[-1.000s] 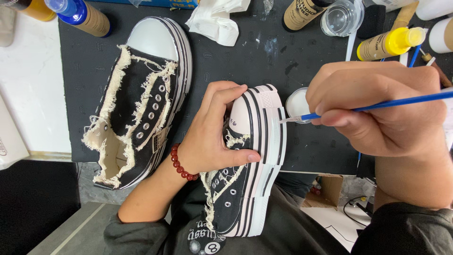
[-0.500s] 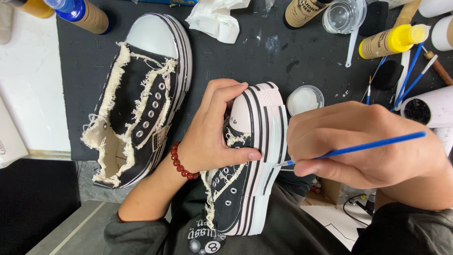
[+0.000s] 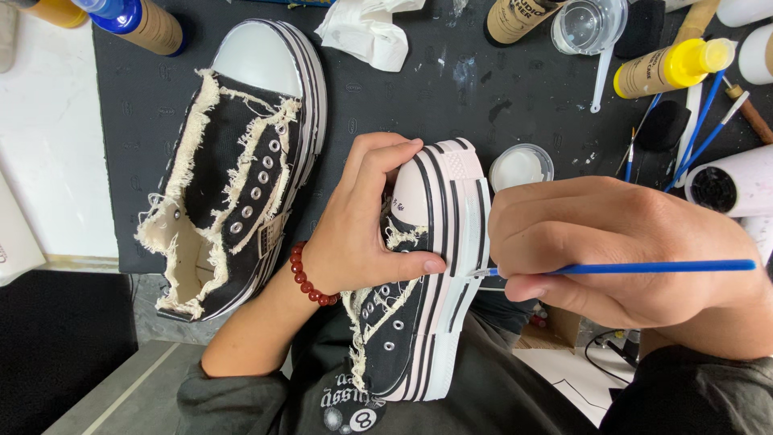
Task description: The person paints the white rubber sole of a black canvas sneaker with white paint using a small blue brush. They hold the shoe in their left hand and carefully apply paint to the side and bottom edges of the sole, occasionally dipping the brush into a small container of paint.
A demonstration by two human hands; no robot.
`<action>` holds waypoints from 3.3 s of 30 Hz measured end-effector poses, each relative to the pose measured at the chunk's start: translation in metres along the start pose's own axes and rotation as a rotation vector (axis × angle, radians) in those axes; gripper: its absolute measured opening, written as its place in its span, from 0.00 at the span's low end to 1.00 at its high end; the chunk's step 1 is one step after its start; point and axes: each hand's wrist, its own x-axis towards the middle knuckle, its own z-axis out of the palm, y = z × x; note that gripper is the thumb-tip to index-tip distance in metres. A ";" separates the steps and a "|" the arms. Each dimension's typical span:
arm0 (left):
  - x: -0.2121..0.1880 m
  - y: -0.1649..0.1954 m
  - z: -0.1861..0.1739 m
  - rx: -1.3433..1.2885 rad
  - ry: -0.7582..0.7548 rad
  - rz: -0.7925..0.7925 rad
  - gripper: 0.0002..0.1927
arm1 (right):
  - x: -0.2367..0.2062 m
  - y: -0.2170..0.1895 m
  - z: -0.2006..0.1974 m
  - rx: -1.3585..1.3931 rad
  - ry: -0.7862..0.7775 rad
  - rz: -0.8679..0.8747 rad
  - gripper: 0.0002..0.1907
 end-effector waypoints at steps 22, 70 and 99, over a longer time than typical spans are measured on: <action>0.001 0.000 0.001 0.003 -0.001 -0.003 0.54 | 0.011 -0.001 0.004 -0.063 -0.026 -0.020 0.11; 0.003 0.024 0.000 -0.108 0.097 -0.276 0.62 | -0.087 -0.010 0.056 -0.139 1.013 -0.015 0.19; -0.066 0.043 0.020 -0.766 0.464 -0.309 0.52 | -0.057 0.068 0.075 -0.686 0.787 0.431 0.50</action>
